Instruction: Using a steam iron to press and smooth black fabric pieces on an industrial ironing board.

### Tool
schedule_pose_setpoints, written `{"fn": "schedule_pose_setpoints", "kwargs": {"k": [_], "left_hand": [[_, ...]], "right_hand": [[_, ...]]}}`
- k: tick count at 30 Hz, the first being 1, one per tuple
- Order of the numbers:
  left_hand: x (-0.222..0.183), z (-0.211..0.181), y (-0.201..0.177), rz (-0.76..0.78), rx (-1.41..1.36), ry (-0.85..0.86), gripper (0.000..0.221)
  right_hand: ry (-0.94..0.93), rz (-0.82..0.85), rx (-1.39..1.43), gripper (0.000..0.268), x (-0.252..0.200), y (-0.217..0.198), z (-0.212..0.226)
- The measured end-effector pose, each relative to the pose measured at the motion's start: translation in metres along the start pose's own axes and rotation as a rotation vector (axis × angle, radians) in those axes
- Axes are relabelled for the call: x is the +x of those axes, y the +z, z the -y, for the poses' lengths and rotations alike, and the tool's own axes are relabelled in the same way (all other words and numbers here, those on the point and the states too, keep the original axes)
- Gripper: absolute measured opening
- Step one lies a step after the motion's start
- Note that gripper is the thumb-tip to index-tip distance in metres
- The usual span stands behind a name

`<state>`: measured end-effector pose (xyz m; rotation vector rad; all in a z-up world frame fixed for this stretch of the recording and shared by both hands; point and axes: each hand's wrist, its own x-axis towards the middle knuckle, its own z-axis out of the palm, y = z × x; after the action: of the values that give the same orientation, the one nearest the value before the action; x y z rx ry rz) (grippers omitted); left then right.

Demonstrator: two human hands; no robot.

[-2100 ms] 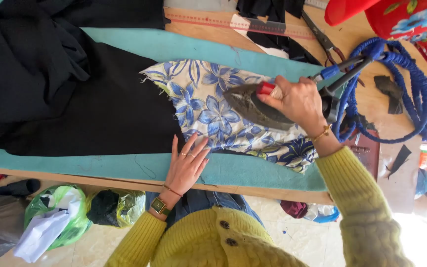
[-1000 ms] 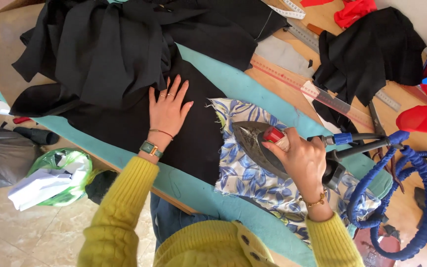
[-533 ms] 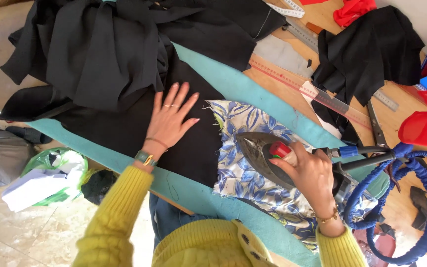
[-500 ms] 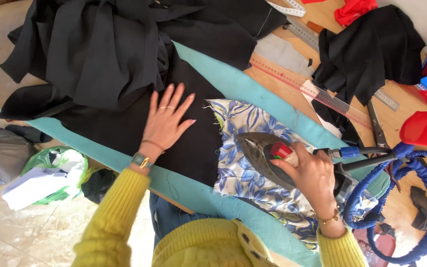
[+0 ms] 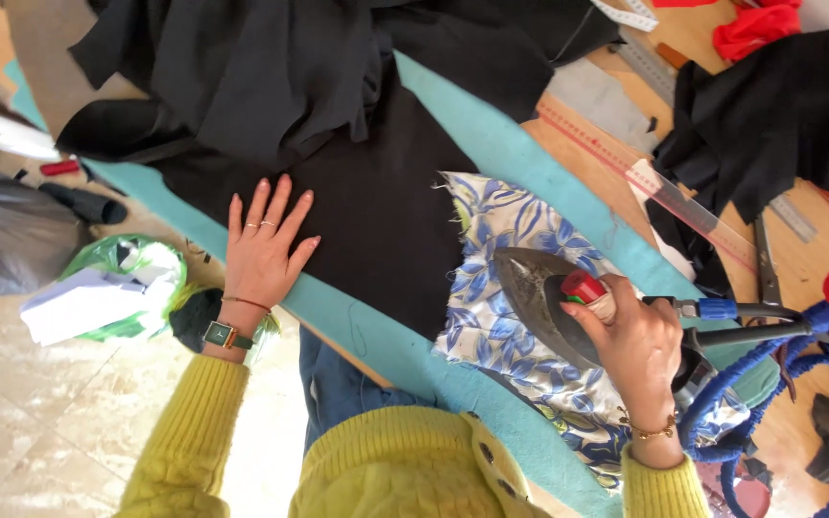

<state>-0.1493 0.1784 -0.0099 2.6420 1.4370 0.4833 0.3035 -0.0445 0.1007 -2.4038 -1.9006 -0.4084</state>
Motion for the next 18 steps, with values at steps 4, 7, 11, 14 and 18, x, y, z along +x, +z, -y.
{"fn": "schedule_pose_setpoints", "kwargs": {"k": [4, 7, 11, 14, 18], "left_hand": [[-0.029, 0.001, -0.005, -0.052, 0.039, -0.151, 0.062], [-0.046, 0.004, -0.001, -0.104, 0.018, -0.281, 0.062], [-0.057, -0.013, 0.004, -0.098, 0.018, -0.317, 0.066], [-0.064, -0.054, 0.008, -0.062, -0.012, -0.067, 0.066], [-0.081, -0.094, -0.006, 0.057, -0.018, 0.304, 0.060]], "right_hand": [[-0.032, 0.006, 0.024, 0.056, -0.004, 0.003, -0.006], [-0.036, 0.004, 0.054, 0.055, -0.005, 0.006, -0.009], [-0.043, 0.025, -0.003, 0.051, -0.008, 0.012, -0.013], [-0.043, 0.021, -0.040, 0.052, -0.012, 0.018, -0.016], [-0.149, 0.061, -0.037, 0.059, -0.001, -0.008, 0.000]]}}
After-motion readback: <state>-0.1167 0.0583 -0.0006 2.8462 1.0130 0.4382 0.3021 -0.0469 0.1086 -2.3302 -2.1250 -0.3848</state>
